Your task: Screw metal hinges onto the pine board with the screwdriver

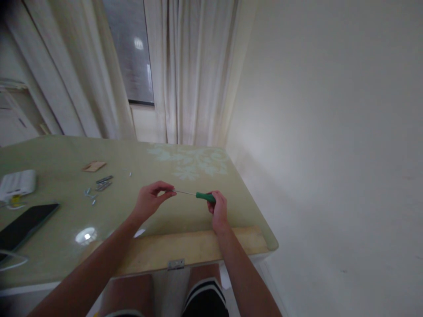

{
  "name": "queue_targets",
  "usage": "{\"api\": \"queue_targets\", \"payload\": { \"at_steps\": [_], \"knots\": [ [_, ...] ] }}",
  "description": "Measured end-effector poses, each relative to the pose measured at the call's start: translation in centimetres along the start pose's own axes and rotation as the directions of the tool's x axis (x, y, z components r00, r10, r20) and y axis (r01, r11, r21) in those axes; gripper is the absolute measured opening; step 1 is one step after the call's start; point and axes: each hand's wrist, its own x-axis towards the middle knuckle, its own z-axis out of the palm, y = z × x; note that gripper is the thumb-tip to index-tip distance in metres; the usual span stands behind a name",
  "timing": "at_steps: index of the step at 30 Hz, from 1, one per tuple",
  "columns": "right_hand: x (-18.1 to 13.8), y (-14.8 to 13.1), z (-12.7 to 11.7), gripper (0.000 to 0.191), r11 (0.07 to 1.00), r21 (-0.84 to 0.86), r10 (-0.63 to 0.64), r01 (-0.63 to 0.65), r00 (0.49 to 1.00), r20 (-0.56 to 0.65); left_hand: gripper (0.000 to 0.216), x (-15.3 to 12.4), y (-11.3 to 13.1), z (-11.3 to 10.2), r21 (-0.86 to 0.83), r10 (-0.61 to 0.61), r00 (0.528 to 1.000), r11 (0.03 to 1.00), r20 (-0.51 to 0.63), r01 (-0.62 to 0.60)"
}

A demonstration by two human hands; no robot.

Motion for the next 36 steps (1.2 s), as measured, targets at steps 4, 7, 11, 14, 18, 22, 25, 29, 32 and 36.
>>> {"api": "queue_targets", "payload": {
  "at_steps": [4, 7, 11, 14, 18, 22, 25, 29, 32, 36],
  "knots": [
    [-0.2, -0.3, -0.4, 0.034, 0.998, 0.046, -0.032, 0.032, 0.999, 0.0, 0.03, -0.4, 1.4, 0.0, 0.031, 0.081, 0.997, 0.996, -0.006, -0.081],
    [-0.4, -0.7, -0.4, 0.032, 0.994, 0.092, -0.057, 0.055, 0.998, 0.022, 0.025, -1.0, 3.2, -0.2, 0.057, 0.189, 0.982, 0.98, 0.022, -0.19],
    [-0.7, -1.9, -0.2, 0.031, 0.984, 0.148, -0.108, 0.1, 0.993, 0.054, 0.017, -2.4, 6.5, -0.7, 0.122, 0.288, 0.957, 0.949, 0.041, -0.29],
    [-0.9, -3.1, -0.3, 0.03, 0.975, 0.17, -0.156, 0.143, 0.986, 0.066, 0.012, -3.4, 8.5, -1.1, 0.209, 0.319, 0.948, 0.925, 0.022, -0.316],
    [-2.1, -5.2, -1.1, 0.028, 0.964, 0.172, -0.218, 0.203, 0.973, 0.078, 0.01, -4.4, 10.1, -1.7, 0.311, 0.38, 0.925, 0.877, 0.016, -0.365],
    [-4.7, -7.8, -2.8, 0.03, 0.951, 0.169, -0.285, 0.259, 0.946, 0.152, 0.007, -5.6, 11.1, -2.0, 0.336, 0.417, 0.908, 0.849, 0.047, -0.407],
    [-6.9, -8.8, -4.2, 0.03, 0.967, 0.137, -0.239, 0.214, 0.948, 0.21, 0.006, -6.8, 11.3, -1.9, 0.294, 0.403, 0.912, 0.865, 0.075, -0.406],
    [-9.5, -8.2, -5.8, 0.028, 0.986, 0.119, -0.132, 0.119, 0.985, 0.109, 0.01, -8.6, 10.6, -1.0, 0.202, 0.257, 0.954, 0.937, 0.152, -0.285],
    [-11.0, -7.2, -6.8, 0.03, 0.99, 0.128, -0.058, 0.055, 0.998, 0.015, 0.01, -10.1, 10.1, 0.0, 0.175, 0.149, 0.969, 0.967, 0.199, -0.184],
    [-12.4, -6.8, -8.2, 0.028, 0.995, 0.094, -0.031, 0.033, 0.999, -0.025, 0.012, -11.8, 9.5, 1.0, 0.171, 0.039, 0.971, 0.982, 0.236, -0.081]
  ]
}}
